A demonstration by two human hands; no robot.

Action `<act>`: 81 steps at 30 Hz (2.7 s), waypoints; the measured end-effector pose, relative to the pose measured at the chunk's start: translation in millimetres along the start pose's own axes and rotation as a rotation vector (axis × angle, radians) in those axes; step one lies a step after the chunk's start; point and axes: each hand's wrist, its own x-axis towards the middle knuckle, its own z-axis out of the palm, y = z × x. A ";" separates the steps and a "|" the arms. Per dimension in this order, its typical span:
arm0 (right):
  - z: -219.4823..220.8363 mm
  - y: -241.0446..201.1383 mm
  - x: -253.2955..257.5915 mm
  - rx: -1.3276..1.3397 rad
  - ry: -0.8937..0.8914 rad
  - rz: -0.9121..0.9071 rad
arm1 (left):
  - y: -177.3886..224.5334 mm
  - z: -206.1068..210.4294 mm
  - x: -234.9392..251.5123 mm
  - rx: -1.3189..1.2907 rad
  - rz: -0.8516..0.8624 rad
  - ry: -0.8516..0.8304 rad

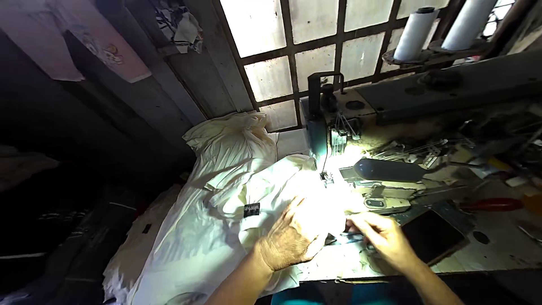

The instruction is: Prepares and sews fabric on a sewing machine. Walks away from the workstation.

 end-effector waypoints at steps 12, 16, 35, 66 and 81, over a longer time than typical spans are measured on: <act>0.1 -29.6 93.2 -0.243 -0.360 -0.360 | -44.0 -66.1 0.2 0.098 -0.394 -0.096; 2.6 -21.5 94.2 -0.172 -0.358 -0.375 | -52.0 -45.0 -10.0 0.218 -0.297 0.035; 19.2 -36.4 104.9 0.012 -0.519 -0.032 | -36.5 -30.7 -26.9 -0.210 -0.364 0.360; 5.8 -15.7 -25.0 0.226 -0.193 -0.438 | -0.6 -3.9 -11.3 0.375 -0.312 0.307; -15.5 -9.9 -29.3 0.067 -0.284 -0.386 | -7.5 -14.2 -3.9 0.317 0.037 0.155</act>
